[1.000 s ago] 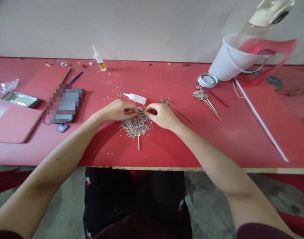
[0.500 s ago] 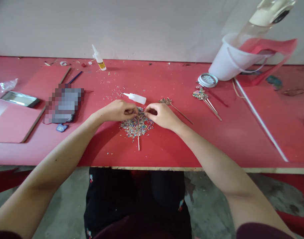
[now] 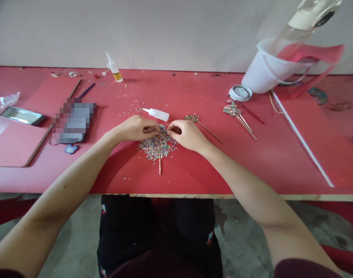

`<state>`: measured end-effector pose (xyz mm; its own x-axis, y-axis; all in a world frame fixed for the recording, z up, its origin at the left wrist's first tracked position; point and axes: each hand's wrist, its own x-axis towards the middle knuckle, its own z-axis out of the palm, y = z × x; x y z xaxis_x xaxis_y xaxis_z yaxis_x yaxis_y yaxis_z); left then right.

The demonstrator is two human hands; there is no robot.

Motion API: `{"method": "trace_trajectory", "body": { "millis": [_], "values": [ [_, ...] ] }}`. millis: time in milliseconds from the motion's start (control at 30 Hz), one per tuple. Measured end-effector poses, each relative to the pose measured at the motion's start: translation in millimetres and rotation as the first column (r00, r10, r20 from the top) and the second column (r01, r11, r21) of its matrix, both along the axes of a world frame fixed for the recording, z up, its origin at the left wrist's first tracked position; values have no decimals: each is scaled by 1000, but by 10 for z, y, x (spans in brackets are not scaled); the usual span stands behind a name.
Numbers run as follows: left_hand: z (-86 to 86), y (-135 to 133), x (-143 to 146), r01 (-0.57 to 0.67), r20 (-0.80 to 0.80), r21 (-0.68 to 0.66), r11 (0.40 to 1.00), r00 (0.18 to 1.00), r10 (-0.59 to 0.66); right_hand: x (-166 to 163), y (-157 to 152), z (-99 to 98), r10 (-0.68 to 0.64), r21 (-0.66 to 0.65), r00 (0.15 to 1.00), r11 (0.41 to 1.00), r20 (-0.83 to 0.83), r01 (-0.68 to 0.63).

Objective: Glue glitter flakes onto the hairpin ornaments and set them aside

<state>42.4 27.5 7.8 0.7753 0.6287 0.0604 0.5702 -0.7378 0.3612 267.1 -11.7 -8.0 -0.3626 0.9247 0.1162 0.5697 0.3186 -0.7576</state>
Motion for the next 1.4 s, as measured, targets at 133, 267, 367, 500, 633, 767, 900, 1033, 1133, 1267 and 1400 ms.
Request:
{"method": "trace_trajectory", "body": {
  "millis": [133, 267, 367, 500, 633, 767, 900, 1033, 1133, 1267, 1400],
  "values": [
    [1, 10, -13, 3, 24, -12, 1000, 1000, -2, -12, 3, 11, -11, -11, 1000, 1000, -23, 11],
    [6, 10, -6, -25, 29, -38, 999, 999, 26, -17, 8, 22, -33, -39, 999, 999, -32, 32],
    [11, 4, 4, -38, 42, -54, 998, 998, 40, -13, 7, 29, -39, -59, 998, 998, -41, 37],
    [11, -4, 8, -29, 36, -50, 998, 999, 30, 1, 11, 29, -28, -46, 999, 999, -37, 26],
    [9, -6, 6, -21, 34, -39, 999, 999, 22, 10, 22, 20, -14, -35, 999, 999, -32, 13],
    [17, -7, 11, -24, 9, -43, 999, 1000, 24, 6, 26, 12, -12, -26, 999, 1000, -37, 12],
    [12, -7, 12, -24, -2, -14, 1000, 1000, 24, -2, 21, 22, -19, -44, 998, 999, -56, 16],
    [-11, -8, 9, -17, 22, 44, 999, 1000, 16, -6, 16, 38, -41, -77, 997, 996, -70, 36],
    [-19, -12, 10, -11, 43, 67, 998, 999, 8, -1, 18, 36, -51, -82, 996, 996, -71, 45],
    [-22, -12, 11, -17, 49, 93, 995, 999, 13, 10, 25, 19, -47, -85, 997, 995, -67, 42],
    [-34, -8, 9, -14, 37, 114, 993, 999, 10, 10, 30, 10, -46, -78, 996, 996, -73, 40]
  ]
}}
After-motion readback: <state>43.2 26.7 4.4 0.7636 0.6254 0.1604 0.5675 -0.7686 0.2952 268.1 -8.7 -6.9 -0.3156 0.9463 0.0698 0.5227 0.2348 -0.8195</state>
